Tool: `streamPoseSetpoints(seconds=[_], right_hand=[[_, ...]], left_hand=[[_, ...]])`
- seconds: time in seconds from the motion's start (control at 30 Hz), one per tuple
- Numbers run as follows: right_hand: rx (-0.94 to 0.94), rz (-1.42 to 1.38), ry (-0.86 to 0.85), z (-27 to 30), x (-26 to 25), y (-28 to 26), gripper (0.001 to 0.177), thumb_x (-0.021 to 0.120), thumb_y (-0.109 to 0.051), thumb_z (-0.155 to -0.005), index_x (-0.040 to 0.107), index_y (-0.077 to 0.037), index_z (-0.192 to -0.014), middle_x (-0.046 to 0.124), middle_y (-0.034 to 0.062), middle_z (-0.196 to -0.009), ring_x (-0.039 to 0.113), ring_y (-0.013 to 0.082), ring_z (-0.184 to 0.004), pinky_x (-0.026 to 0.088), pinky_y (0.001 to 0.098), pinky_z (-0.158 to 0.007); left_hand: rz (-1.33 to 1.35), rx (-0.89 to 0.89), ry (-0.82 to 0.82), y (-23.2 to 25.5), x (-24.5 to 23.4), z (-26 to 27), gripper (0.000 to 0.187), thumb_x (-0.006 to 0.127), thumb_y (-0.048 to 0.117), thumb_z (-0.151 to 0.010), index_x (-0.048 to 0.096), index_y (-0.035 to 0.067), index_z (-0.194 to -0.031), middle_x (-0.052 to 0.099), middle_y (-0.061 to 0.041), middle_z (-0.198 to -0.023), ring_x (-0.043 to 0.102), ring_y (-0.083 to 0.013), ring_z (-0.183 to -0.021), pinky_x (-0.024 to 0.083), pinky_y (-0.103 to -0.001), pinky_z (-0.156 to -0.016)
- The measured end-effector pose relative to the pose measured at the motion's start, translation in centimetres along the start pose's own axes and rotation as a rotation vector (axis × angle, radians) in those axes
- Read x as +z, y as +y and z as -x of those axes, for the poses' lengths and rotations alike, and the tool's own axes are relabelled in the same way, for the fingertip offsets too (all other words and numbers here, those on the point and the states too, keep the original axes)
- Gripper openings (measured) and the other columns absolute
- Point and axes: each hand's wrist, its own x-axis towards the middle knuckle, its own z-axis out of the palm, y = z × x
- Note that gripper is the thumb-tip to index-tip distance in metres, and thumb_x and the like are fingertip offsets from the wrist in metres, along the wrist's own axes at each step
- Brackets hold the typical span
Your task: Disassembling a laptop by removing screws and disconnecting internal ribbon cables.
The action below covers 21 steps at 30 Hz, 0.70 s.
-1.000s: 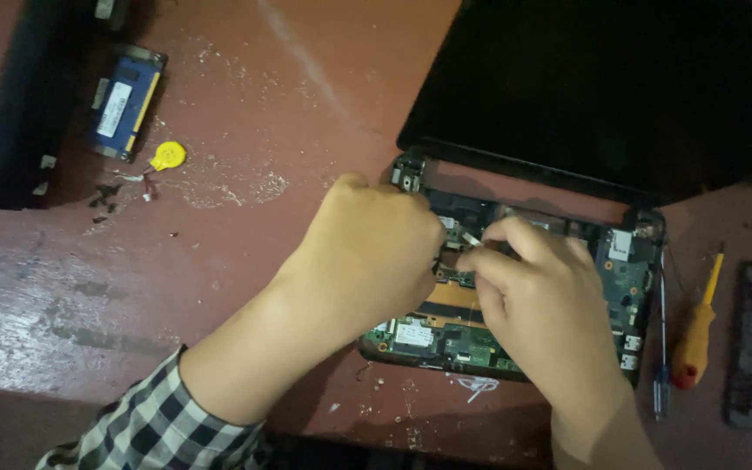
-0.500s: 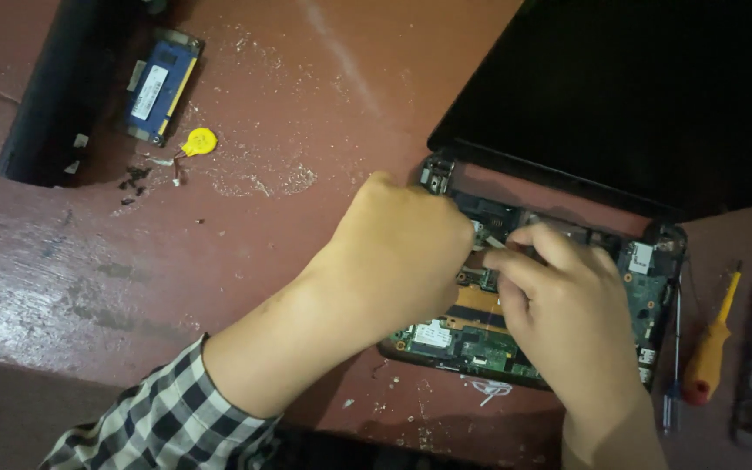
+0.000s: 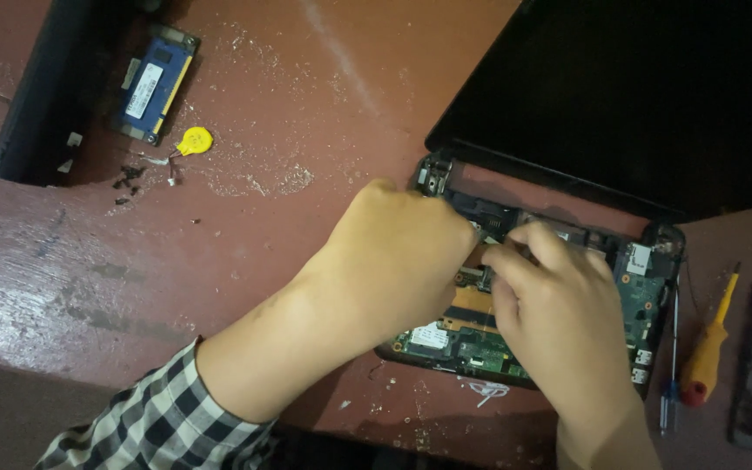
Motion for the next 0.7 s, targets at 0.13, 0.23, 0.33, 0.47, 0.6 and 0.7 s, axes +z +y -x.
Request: streamPoseSetpoints(seconds=[0.13,0.23,0.33,0.47,0.6,0.7], right_hand=[[-0.012,-0.066,0.018,-0.11,0.42,0.34,0.014,0.061,-0.004,-0.082,0.069,-0.011,-0.091,0.057,0.0045,-0.105,0.063,0.0245,-0.077,0.05,0.0525,-0.083],[-0.013,-0.085,0.01,-0.27,0.44,0.44,0.014,0.059,-0.003,-0.083,0.067,-0.011,-0.091,0.056,0.0025,-0.102,0.062,0.0239,-0.075,0.05,0.0498,-0.077],[-0.017,-0.097,0.009,-0.47,0.3,0.36,0.013,0.055,-0.003,-0.086,0.064,-0.009,-0.093,0.058,0.0022,-0.101,0.062,0.0232,-0.074,0.049,0.0471,-0.074],[0.012,-0.149,-0.011,-0.63,0.1,0.43,0.016,0.056,-0.005,-0.085,0.066,-0.013,-0.096,0.06,-0.0003,-0.102,0.063,0.0219,-0.083,0.048,0.0479,-0.077],[0.003,-0.149,0.007,-0.46,0.41,0.76,0.023,0.058,-0.003,-0.082,0.069,-0.016,-0.097,0.059,-0.0005,-0.1,0.063,0.0215,-0.082,0.049,0.0499,-0.078],[-0.008,-0.156,0.019,-0.46,0.33,0.83,0.028,0.06,0.0,-0.079,0.072,-0.016,-0.098,0.059,-0.0004,-0.099,0.063,0.0204,-0.074,0.047,0.0482,-0.077]], left_hand=[[0.056,0.033,0.022,-0.29,0.26,-0.05,0.025,0.058,0.0,-0.078,0.064,0.023,-0.072,0.062,0.003,-0.062,0.063,-0.0229,-0.057,0.047,-0.037,-0.05],[0.01,0.011,0.016,-0.34,0.31,-0.03,0.028,0.058,-0.002,-0.078,0.06,0.024,-0.068,0.058,0.004,-0.059,0.06,-0.0199,-0.053,0.044,-0.035,-0.046],[0.015,0.018,-0.001,-0.41,0.05,0.05,0.031,0.061,-0.004,-0.075,0.062,0.027,-0.073,0.061,0.006,-0.064,0.062,-0.0215,-0.059,0.046,-0.036,-0.057],[0.005,0.028,0.038,-0.57,0.13,0.02,0.03,0.065,-0.002,-0.074,0.062,0.028,-0.069,0.062,0.006,-0.062,0.065,-0.0208,-0.059,0.047,-0.035,-0.05],[-0.016,0.047,0.012,-0.66,-0.04,-0.01,0.033,0.067,-0.003,-0.072,0.061,0.029,-0.067,0.059,0.008,-0.058,0.062,-0.0182,-0.056,0.045,-0.032,-0.05],[-0.013,0.047,-0.033,-0.64,-0.15,-0.02,0.03,0.065,-0.003,-0.074,0.063,0.027,-0.071,0.062,0.005,-0.063,0.064,-0.0211,-0.059,0.047,-0.035,-0.049]])
